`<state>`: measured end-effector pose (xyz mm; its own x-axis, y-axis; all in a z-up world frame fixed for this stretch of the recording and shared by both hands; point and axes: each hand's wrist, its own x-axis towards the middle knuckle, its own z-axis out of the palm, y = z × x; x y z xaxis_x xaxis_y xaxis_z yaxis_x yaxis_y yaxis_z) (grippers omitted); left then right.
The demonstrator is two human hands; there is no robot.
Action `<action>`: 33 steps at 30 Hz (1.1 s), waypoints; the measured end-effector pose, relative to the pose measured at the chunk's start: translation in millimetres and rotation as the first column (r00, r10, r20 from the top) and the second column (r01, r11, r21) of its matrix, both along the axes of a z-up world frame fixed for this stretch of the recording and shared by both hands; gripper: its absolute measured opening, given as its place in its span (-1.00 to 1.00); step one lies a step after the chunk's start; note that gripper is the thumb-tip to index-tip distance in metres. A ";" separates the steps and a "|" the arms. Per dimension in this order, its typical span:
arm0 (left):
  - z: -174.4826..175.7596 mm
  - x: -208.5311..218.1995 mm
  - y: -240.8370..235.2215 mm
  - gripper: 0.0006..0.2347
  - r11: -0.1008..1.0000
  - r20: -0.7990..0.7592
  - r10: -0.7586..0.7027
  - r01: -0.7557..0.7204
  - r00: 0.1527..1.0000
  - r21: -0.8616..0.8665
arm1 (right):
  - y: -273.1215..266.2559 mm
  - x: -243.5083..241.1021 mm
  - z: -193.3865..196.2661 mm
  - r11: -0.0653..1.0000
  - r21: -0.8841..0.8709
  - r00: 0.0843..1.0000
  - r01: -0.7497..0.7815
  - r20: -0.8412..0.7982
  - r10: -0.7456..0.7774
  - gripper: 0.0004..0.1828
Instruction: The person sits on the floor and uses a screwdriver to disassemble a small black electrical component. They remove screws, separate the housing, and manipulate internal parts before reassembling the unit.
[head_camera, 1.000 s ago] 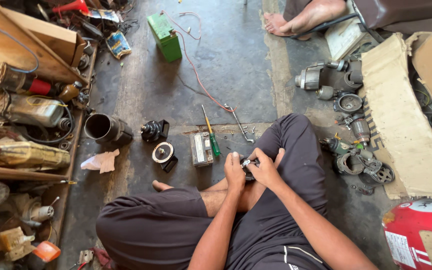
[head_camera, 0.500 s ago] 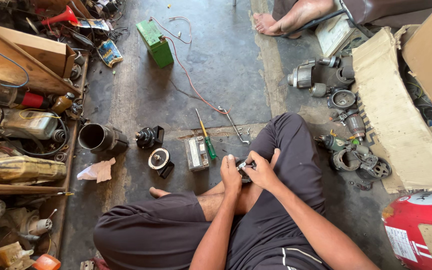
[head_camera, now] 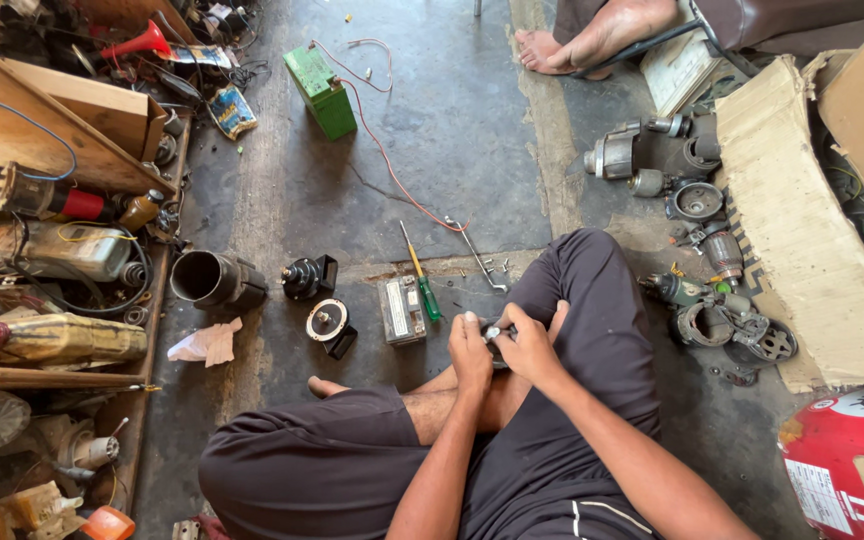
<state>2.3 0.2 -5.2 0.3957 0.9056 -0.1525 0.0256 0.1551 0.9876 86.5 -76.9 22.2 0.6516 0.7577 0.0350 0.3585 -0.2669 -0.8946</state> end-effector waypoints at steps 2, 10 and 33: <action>1.6 0.7 0.6 -0.70 1.000 -0.012 0.003 -0.003 1.000 0.011 | 1.7 -0.6 2.1 0.999 0.010 0.999 0.031 0.038 -0.031 -0.86; -3.5 1.1 0.2 -0.69 1.000 0.002 -0.004 0.004 1.000 0.030 | -1.0 5.1 2.7 0.994 0.083 0.993 -0.071 -0.086 0.078 -0.78; -2.7 1.8 1.7 -0.69 1.000 -0.043 0.028 -0.028 0.999 0.008 | -2.1 1.5 6.0 1.000 -0.019 0.998 -0.002 -0.058 0.001 -0.86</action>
